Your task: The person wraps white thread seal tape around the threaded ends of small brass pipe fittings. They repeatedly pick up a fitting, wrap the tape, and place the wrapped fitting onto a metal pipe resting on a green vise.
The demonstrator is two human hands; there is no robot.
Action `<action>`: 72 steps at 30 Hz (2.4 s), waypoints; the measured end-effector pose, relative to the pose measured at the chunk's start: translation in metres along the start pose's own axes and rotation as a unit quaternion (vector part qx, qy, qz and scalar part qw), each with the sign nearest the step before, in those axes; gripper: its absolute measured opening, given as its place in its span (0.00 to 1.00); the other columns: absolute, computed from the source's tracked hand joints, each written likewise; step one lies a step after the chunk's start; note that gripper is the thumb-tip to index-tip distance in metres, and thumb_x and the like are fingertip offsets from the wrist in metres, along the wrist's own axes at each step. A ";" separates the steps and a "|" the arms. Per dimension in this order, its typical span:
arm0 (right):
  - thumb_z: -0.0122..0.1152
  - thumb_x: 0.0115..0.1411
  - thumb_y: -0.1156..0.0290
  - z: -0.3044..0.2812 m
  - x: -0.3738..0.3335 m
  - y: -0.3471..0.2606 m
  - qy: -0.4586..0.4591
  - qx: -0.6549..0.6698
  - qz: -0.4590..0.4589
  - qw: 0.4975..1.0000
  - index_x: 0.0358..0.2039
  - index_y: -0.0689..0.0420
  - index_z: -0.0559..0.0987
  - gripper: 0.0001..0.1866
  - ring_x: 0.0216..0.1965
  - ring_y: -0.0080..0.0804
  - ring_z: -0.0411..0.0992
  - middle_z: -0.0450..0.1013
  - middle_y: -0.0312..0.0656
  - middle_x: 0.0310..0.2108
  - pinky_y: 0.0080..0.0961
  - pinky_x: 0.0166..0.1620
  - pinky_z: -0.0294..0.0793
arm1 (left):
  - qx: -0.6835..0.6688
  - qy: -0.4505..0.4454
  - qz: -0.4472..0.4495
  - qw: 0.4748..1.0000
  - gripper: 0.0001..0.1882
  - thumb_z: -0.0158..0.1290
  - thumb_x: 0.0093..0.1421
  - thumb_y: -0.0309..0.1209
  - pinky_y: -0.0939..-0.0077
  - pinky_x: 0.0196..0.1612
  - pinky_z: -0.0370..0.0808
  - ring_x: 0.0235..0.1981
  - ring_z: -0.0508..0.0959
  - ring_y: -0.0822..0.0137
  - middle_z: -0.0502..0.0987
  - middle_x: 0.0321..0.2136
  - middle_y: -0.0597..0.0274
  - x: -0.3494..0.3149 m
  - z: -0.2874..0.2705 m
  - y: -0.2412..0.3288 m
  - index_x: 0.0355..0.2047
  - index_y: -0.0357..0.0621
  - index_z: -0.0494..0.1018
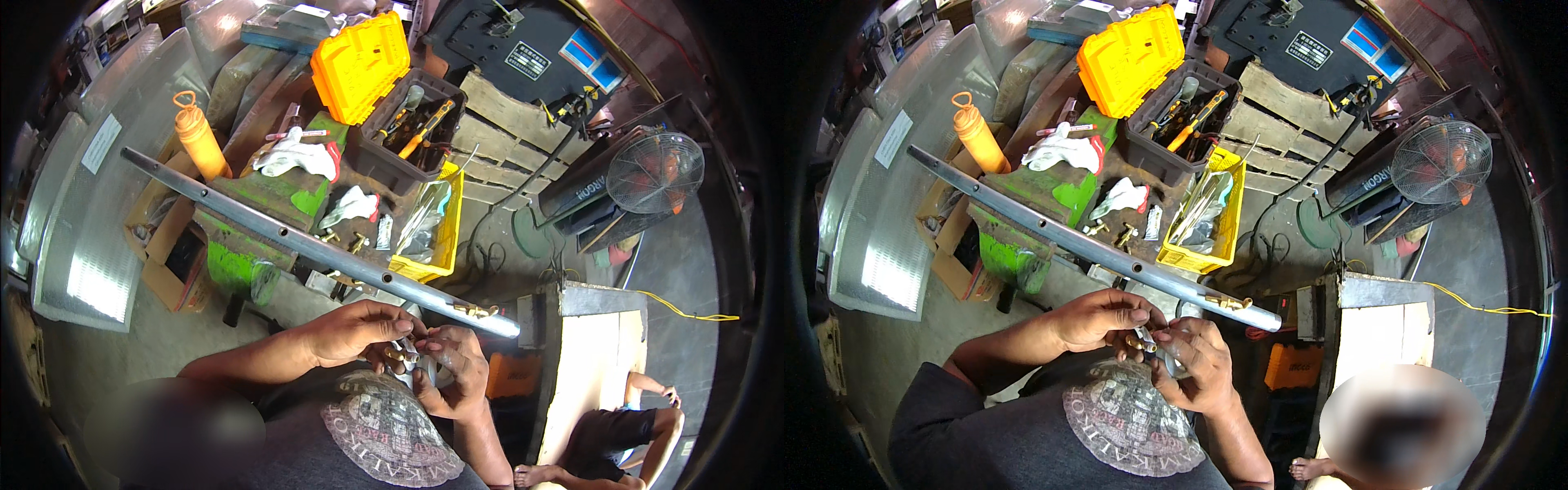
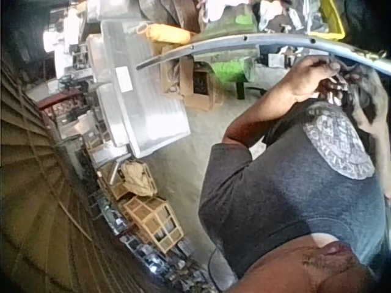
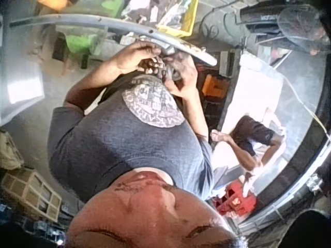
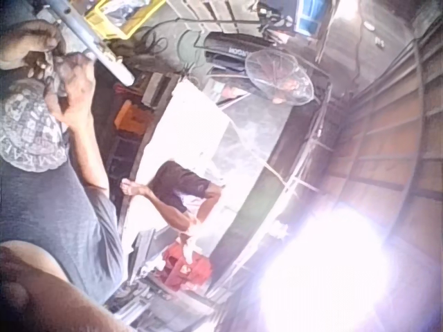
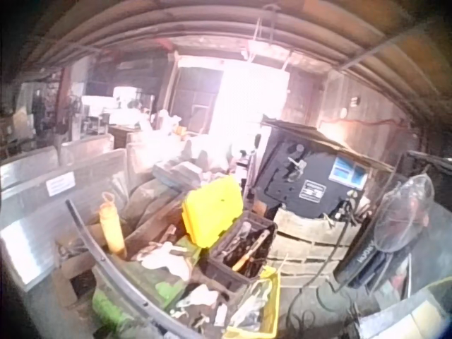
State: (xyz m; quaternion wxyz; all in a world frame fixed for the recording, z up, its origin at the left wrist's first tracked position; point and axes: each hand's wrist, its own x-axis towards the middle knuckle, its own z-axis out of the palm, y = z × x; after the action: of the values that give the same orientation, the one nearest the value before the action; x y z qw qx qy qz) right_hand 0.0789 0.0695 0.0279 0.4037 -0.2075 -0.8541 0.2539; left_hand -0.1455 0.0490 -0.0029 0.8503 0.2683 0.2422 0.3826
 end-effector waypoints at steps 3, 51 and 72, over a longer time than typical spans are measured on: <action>0.69 0.46 0.76 0.000 0.002 -0.002 0.001 -0.008 -0.007 1.000 0.48 0.57 0.77 0.26 0.42 0.46 0.75 0.79 0.44 0.41 0.38 0.45 0.76 | -0.003 -0.004 -0.010 1.000 0.19 0.51 0.70 0.40 0.79 0.31 0.81 0.34 0.84 0.70 0.83 0.38 0.60 0.000 -0.002 0.001 0.54 0.39 0.73; 0.71 0.45 0.77 -0.002 -0.005 -0.014 0.000 0.029 0.000 1.000 0.51 0.56 0.79 0.28 0.45 0.44 0.75 0.80 0.40 0.45 0.38 0.49 0.75 | 0.025 -0.048 0.035 0.998 0.18 0.61 0.62 0.26 0.76 0.39 0.79 0.38 0.81 0.70 0.81 0.45 0.57 -0.012 0.009 0.004 0.51 0.38 0.73; 0.67 0.48 0.74 0.015 -0.002 -0.037 0.040 0.017 0.134 0.990 0.45 0.65 0.76 0.22 0.39 0.50 0.75 0.74 0.53 0.39 0.37 0.42 0.75 | 0.141 0.068 0.262 0.952 0.17 0.64 0.58 0.22 0.81 0.41 0.78 0.37 0.79 0.76 0.78 0.37 0.66 -0.022 0.026 -0.003 0.48 0.40 0.74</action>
State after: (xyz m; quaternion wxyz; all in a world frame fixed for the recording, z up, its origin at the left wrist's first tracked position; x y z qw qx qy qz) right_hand 0.0629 0.0353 0.0403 0.4035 -0.3234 -0.7971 0.3117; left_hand -0.1407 0.0231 0.0188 0.6551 0.4130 0.2717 0.5714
